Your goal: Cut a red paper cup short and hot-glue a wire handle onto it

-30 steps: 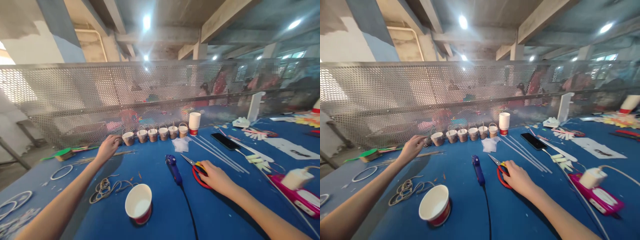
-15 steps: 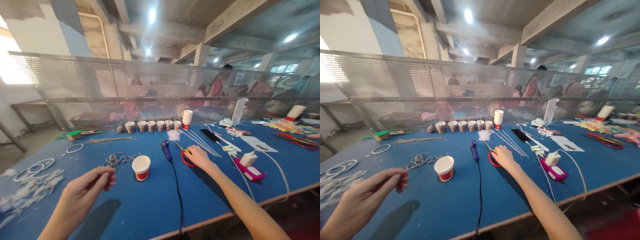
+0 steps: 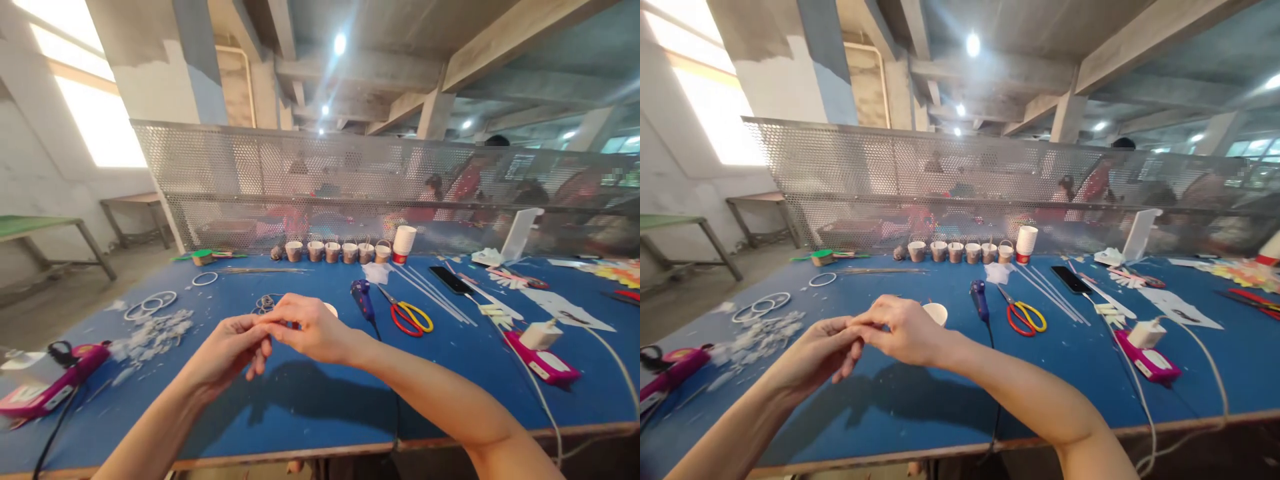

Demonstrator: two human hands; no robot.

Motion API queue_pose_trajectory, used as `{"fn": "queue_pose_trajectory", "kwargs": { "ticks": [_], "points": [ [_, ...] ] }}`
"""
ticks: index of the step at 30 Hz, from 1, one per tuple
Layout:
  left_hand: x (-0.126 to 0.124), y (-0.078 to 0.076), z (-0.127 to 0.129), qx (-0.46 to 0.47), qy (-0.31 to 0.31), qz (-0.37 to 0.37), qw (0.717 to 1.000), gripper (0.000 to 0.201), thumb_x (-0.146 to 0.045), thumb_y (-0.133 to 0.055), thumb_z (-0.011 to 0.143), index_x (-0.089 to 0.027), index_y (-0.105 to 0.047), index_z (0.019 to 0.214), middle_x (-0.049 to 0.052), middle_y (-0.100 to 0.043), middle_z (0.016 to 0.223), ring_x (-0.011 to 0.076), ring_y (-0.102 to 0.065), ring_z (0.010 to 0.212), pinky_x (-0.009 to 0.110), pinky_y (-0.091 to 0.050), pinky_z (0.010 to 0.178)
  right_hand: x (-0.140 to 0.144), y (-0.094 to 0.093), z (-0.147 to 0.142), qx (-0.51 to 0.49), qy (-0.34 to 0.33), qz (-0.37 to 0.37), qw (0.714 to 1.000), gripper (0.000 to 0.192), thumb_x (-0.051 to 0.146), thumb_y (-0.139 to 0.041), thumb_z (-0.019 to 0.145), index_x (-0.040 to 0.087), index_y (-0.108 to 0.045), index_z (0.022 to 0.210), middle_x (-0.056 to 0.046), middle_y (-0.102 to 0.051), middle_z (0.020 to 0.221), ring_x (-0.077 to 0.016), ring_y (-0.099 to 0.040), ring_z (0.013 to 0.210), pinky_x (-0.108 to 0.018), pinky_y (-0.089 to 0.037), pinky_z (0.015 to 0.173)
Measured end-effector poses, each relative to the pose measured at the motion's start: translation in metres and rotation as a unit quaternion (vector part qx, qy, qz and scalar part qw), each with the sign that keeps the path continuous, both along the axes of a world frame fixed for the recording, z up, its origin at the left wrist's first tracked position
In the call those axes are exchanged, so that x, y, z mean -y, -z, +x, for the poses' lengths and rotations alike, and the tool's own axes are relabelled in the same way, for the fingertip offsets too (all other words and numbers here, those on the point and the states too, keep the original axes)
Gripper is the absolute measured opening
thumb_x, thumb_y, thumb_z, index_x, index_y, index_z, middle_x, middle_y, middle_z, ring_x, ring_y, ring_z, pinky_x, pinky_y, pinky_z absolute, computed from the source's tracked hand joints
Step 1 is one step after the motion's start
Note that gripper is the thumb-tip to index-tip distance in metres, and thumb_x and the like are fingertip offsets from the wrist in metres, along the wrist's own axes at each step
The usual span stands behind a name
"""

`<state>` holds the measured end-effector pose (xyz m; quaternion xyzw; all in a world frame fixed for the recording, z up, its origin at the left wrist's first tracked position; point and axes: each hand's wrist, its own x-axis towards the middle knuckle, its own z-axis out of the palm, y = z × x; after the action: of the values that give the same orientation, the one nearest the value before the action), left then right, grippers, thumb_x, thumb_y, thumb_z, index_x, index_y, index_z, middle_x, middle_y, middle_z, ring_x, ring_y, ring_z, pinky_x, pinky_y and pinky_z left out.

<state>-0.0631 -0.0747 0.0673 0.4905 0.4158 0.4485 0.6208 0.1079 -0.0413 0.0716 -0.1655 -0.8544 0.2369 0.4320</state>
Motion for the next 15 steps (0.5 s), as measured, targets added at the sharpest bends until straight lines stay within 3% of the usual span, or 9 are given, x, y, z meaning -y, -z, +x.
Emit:
{"fn": "queue_pose_trajectory", "kwargs": {
  "ticks": [4,8,12,15],
  "points": [
    [-0.008,0.014,-0.025,0.064,0.0,-0.026,0.998,0.044,-0.047,-0.086,0.055,-0.013,-0.059,0.063,-0.006,-0.049,0.034,0.0046,-0.038,0.024,0.012,-0.027,0.025,-0.015,-0.002,-0.03,-0.052,-0.082,-0.2,0.975,0.004,0.02,-0.07,0.078,0.018,-0.071,0.075,0.002,-0.06,0.075,-0.0107,-0.057,0.069,-0.024,-0.046,0.067],
    [-0.021,0.022,-0.034,0.112,-0.057,0.001,0.992,0.046,-0.045,-0.086,0.055,-0.014,-0.053,0.057,-0.007,-0.047,0.036,0.0016,-0.035,0.026,0.011,-0.026,0.027,-0.023,-0.007,-0.068,-0.062,-0.016,-0.389,0.919,0.017,0.019,-0.06,0.084,0.017,-0.059,0.067,0.006,-0.054,0.061,-0.0074,-0.048,0.056,-0.021,-0.041,0.059],
    [-0.029,0.018,-0.038,0.047,-0.107,-0.017,0.993,0.041,-0.038,-0.087,0.051,-0.014,-0.057,0.062,-0.005,-0.053,0.043,0.0039,-0.044,0.032,0.013,-0.032,0.033,-0.042,-0.013,-0.089,0.027,0.014,-0.421,0.907,0.03,0.013,-0.054,0.086,0.017,-0.052,0.057,0.009,-0.045,0.046,-0.0069,-0.037,0.044,-0.021,-0.031,0.048],
    [-0.028,0.011,-0.057,-0.084,-0.16,0.007,0.984,0.034,-0.04,-0.079,0.057,-0.015,-0.059,0.067,-0.003,-0.058,0.05,0.0093,-0.052,0.041,0.019,-0.038,0.04,-0.056,-0.022,-0.08,0.046,0.017,-0.41,0.911,0.035,0.017,-0.057,0.087,0.017,-0.05,0.053,0.009,-0.042,0.042,-0.0073,-0.036,0.043,-0.021,-0.028,0.047]
  ]
}}
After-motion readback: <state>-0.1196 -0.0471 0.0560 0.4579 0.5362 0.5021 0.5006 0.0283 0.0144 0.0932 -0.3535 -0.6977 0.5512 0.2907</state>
